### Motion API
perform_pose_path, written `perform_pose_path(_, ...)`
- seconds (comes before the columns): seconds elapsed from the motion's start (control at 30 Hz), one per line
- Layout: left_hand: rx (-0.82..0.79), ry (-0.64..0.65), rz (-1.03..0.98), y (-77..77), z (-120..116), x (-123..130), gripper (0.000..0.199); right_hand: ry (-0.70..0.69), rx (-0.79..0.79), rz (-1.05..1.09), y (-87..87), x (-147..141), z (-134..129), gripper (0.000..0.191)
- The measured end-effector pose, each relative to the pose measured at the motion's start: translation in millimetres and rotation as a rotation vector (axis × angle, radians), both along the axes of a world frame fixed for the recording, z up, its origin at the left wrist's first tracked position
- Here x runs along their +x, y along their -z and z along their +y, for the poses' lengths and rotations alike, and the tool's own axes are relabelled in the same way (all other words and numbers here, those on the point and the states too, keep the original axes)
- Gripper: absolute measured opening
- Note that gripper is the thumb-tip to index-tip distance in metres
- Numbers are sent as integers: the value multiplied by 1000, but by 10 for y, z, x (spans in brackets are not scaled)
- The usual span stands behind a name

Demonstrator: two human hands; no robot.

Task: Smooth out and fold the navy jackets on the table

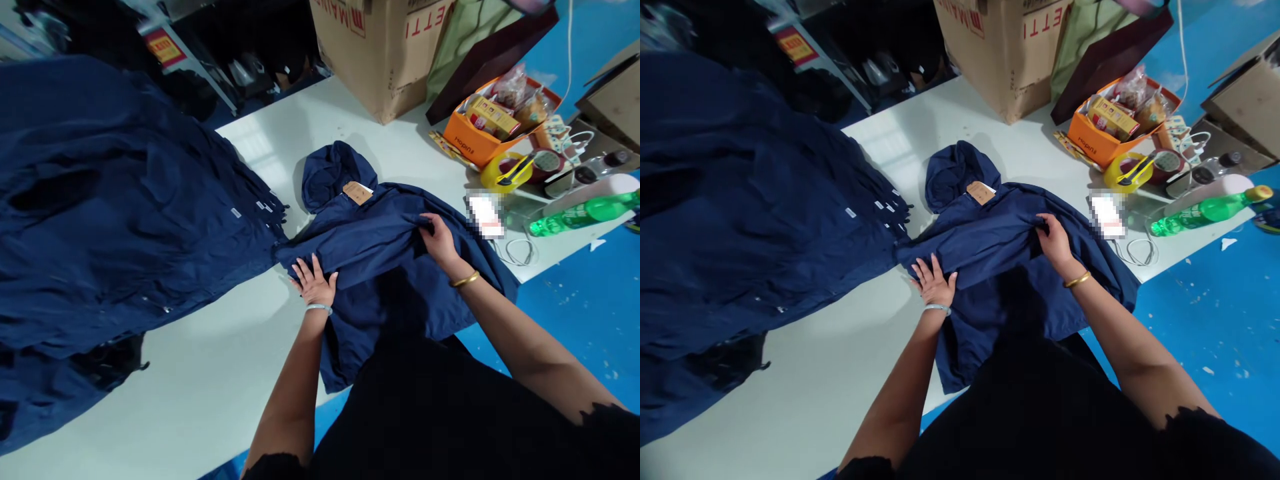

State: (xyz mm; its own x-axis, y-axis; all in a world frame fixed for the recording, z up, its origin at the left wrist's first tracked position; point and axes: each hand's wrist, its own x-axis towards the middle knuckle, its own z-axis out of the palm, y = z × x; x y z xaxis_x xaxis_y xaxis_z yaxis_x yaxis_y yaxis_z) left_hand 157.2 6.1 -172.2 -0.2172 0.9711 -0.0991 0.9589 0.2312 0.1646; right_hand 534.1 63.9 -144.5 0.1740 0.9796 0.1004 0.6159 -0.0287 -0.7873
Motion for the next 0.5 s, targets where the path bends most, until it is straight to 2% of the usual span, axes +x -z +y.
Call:
perform_pose_path(0.07, -11, 2, 12, -13, 20, 53, 95, 32, -133, -181, 15, 56, 58, 57)
perform_pose_path(0.13, -4, 24, 26, -28, 10, 107, 97, -2, -172, -356, 47, 14, 41, 62)
perform_pose_path(0.23, 35, 145, 27, -18, -79, 158, 95, -215, -77, -545, 116, -190, -66, 57)
perform_pose_path(0.3, 29, 183, 23, 30, -181, 163, 91, -336, -90, -636, 190, -323, -139, 56)
perform_pose_path(0.43, -41, 83, 1, 184, -423, 97, 91, -371, -281, -733, 377, -371, -226, 61)
perform_pose_path(0.5, -40, 54, -22, 241, -536, 32, 89, -362, -307, -755, 417, -337, -222, 60)
